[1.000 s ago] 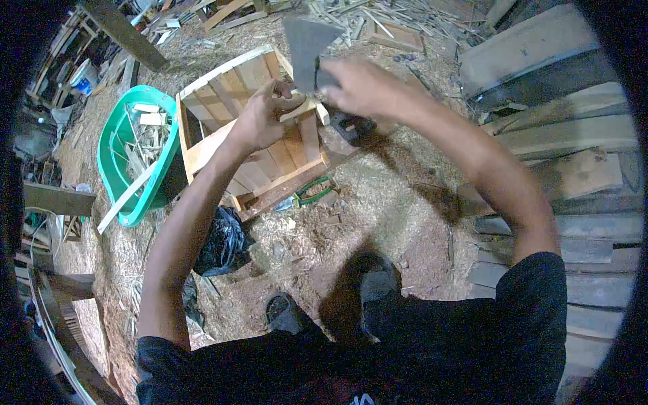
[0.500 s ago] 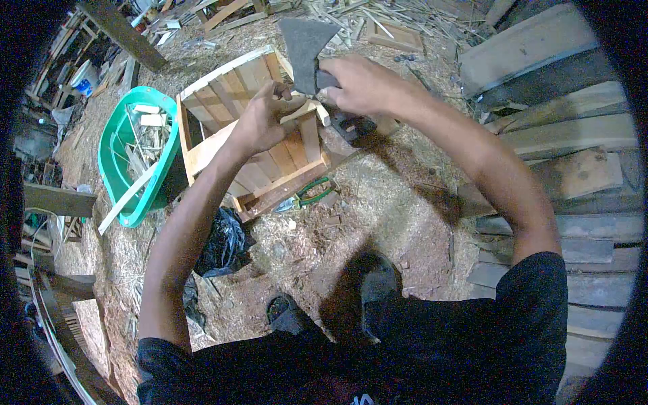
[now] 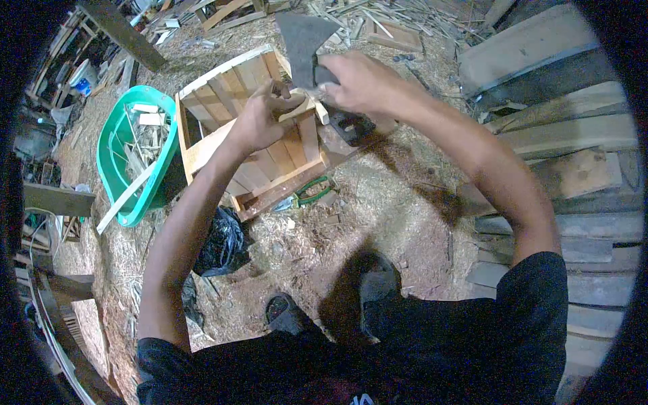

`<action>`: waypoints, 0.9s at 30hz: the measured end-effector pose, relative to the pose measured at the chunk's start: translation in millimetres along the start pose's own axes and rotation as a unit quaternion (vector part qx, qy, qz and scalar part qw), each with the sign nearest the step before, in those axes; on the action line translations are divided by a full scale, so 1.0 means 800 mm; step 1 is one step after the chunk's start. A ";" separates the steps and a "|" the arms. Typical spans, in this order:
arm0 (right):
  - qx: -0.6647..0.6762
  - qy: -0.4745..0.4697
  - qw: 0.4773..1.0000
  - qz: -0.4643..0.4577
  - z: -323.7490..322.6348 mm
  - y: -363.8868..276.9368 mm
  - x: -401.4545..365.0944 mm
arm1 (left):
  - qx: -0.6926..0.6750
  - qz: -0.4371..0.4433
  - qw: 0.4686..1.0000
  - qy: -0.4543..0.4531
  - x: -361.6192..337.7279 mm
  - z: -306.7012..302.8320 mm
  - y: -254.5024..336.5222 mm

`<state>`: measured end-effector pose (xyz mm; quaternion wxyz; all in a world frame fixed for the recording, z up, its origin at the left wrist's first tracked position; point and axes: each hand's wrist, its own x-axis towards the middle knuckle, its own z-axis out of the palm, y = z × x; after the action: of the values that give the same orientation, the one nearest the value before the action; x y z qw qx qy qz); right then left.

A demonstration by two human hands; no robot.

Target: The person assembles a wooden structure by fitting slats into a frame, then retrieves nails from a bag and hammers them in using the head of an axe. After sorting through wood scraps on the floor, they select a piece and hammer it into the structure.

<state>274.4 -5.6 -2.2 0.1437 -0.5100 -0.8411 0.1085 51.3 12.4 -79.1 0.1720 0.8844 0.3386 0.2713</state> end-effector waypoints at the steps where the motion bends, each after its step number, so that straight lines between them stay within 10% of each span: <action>1: 0.006 0.028 1.000 -0.001 -0.004 -0.001 0.002 | -0.002 0.003 1.000 0.004 0.001 0.001 -0.002; 3: -0.007 0.132 0.989 -0.063 -0.003 0.003 0.013 | 0.003 0.034 0.999 0.040 0.001 0.007 -0.007; 9: -0.033 -0.013 0.999 -0.024 -0.003 -0.004 0.001 | 0.008 -0.006 1.000 -0.017 0.001 -0.004 0.007; 20: 0.000 0.113 0.993 -0.041 -0.005 0.003 0.008 | -0.015 0.007 0.999 0.034 0.003 0.003 -0.002; 27: -0.017 -0.023 1.000 0.004 0.004 -0.008 -0.008 | -0.013 -0.080 0.996 -0.027 0.008 -0.013 0.016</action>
<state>270.7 -14.1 -3.5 0.1147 -0.5133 -0.8438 0.1065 55.4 8.8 -62.0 0.2131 0.8592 0.4001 0.2372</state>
